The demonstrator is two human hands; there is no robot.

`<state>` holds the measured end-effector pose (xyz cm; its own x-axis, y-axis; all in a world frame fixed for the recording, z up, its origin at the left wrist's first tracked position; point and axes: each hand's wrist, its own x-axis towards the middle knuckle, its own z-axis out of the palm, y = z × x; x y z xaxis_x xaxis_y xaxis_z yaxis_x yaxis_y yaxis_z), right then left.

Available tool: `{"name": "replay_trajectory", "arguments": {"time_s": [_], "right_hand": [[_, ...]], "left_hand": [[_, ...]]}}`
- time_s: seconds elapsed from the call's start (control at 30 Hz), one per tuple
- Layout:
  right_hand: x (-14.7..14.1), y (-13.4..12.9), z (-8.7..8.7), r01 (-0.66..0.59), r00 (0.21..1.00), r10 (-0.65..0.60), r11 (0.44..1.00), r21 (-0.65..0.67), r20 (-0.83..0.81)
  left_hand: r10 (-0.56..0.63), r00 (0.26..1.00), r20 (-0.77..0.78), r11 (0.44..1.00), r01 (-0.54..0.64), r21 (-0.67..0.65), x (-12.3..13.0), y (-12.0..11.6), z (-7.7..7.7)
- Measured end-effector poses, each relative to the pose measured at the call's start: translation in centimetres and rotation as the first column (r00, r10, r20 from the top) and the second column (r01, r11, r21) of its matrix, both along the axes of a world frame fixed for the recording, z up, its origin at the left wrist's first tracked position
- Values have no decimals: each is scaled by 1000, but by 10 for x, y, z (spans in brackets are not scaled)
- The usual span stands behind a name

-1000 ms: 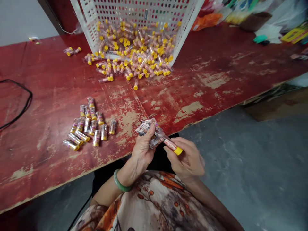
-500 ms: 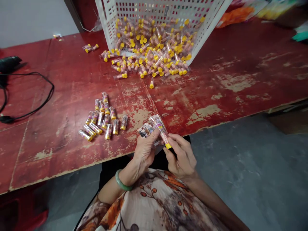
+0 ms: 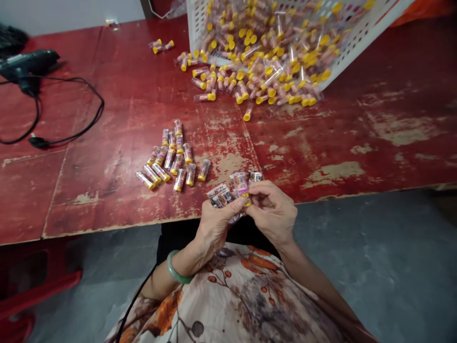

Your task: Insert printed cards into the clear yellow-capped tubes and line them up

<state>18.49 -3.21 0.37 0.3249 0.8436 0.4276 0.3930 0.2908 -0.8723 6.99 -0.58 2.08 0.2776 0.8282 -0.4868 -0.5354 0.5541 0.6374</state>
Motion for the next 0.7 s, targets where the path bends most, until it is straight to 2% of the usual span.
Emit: {"name": "replay_trajectory", "arguments": {"time_s": [0.1,0.2,0.27,0.37,0.5,0.7], "right_hand": [[0,5,-2,-47,996,47,999,2,70],[3,8,-3,-161,985,165,984,-75,58],[3,9,-3,-190,979,193,980,-56,65],[-2,10,-5,-134,979,120,988,78,165],[-14,15,-13,-46,956,-25,972,231,294],[-16,27,-39,-22,904,-94,964,265,417]], "left_hand": [[-2,1000,-9,1000,2,-1,-7,4,-5],[-17,1000,10,999,17,-32,-13,9,-8],[-25,999,21,998,26,-50,-16,11,-8],[-15,999,45,998,18,-67,-19,13,-9],[13,999,38,997,-10,-77,-19,16,-14],[43,999,-20,998,-44,-50,-12,31,-38]]}}
